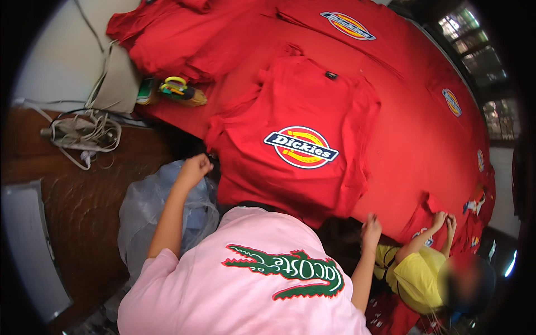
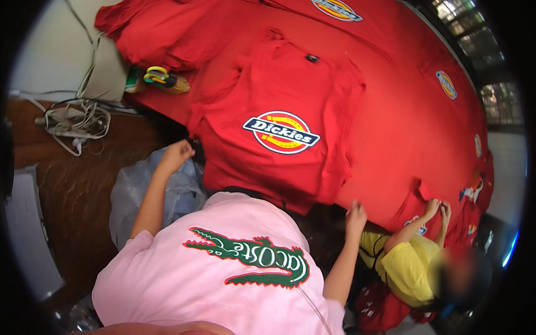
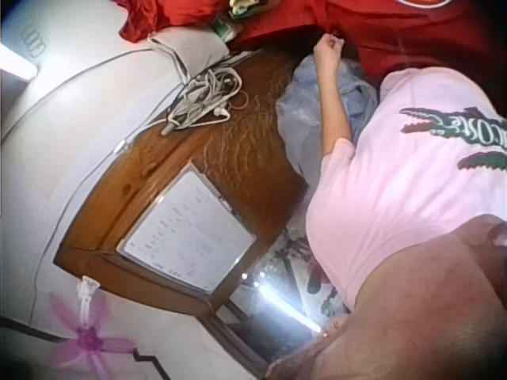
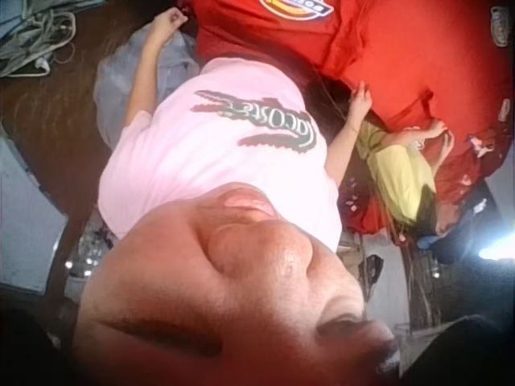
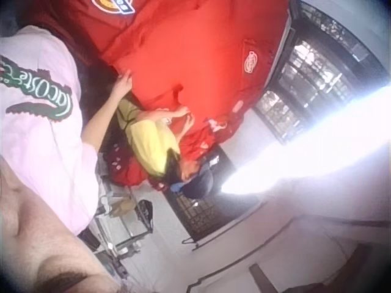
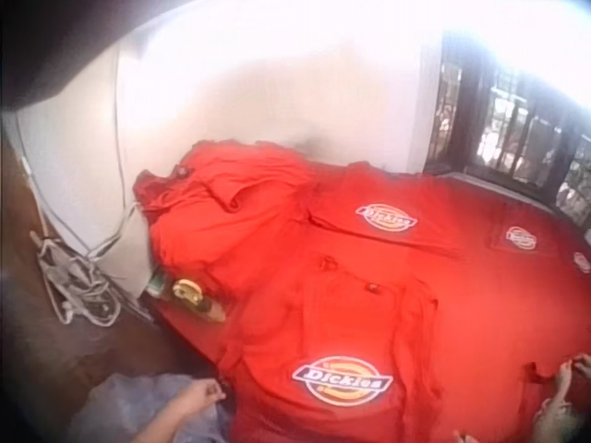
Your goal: The person uses shears to trim loose threads from red garments on a table, folds each garment, and stacks them into a pile.
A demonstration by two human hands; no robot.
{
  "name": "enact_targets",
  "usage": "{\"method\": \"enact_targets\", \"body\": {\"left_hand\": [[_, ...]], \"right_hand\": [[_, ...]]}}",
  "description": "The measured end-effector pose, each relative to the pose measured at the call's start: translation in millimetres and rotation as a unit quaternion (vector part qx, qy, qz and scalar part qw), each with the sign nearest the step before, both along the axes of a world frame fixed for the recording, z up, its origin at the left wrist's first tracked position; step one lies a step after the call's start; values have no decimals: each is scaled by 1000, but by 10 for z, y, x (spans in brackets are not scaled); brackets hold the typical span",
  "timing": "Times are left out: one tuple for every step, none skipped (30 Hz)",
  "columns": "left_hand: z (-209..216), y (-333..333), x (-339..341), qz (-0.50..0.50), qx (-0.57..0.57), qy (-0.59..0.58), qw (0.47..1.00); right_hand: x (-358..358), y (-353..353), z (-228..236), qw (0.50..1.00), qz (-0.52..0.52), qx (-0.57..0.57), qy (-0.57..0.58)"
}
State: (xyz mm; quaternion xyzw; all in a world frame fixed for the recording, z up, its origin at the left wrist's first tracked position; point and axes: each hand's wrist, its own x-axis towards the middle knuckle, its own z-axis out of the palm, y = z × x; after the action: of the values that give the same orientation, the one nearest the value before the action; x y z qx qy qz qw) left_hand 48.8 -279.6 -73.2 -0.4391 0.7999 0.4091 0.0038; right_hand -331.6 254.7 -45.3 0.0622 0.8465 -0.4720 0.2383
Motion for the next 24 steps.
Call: {"method": "enact_targets", "body": {"left_hand": [[146,-60,-306,20,40,44,998],[303,-102,-658,34,63,107,992],[316,-182,-895,35,44,136,989],[413,-201,-1245,12,-28,189,982],[516,-246,-1540,-5,-40,194,980],[485,-281,-1769,-15,-44,198,979],[458,-324,-1999,-28,-49,203,978],[429,-362,-2229,-40,-54,210,975],[329,-404,-2398,-46,10,226,973],[177,-440,-2532,-49,72,240,967],[132,-413,-2675,-55,137,253,956],[91,-368,-2811,-82,135,244,957],[130,-282,-2968,-108,132,234,957],[209,-185,-3140,-134,129,226,956],[338,-67,-3328,-156,119,231,953],[467,74,-3524,-178,110,236,949],[534,207,-3728,-195,75,259,943],[600,345,-3936,-210,41,283,935],[706,493,-4132,-237,12,295,926],[802,630,-4304,-263,-21,305,915],[848,781,-4462,-267,-65,292,916],[873,944,-4613,-273,-105,281,914],[876,1054,-4745,-278,-149,268,910],[867,1118,-4846,-295,-185,225,910]], "right_hand": [[-187,-293,234,999,3,-36,17],[-475,-370,74,991,-68,-114,36],[-696,-595,47,987,-46,-130,87],[-992,-636,-115,983,-19,-124,133],[-1237,-714,-179,981,59,39,179],[-1353,-905,-214,956,92,109,257],[-1418,-1092,-243,919,122,179,330],[-1508,-1185,-269,919,117,216,308],[-1543,-1317,-253,910,123,266,293],[-1533,-1394,-232,908,113,263,307],[-1518,-1431,-203,904,101,263,321],[-1491,-1454,-169,901,88,263,335],[-1406,-1503,-72,895,79,235,370],[-1328,-1511,44,912,97,169,362],[-1235,-1490,161,923,115,104,352],[-1121,-1468,261,930,131,37,342],[-962,-1459,331,915,180,54,357],[-787,-1464,412,897,229,72,372],[-589,-1503,514,894,241,100,364],[-414,-1562,589,891,253,122,355],[-302,-1597,623,880,263,149,368],[-198,-1616,653,867,271,179,378],[-101,-1650,688,854,279,206,389],[9,-1691,749,868,268,175,379]]}}
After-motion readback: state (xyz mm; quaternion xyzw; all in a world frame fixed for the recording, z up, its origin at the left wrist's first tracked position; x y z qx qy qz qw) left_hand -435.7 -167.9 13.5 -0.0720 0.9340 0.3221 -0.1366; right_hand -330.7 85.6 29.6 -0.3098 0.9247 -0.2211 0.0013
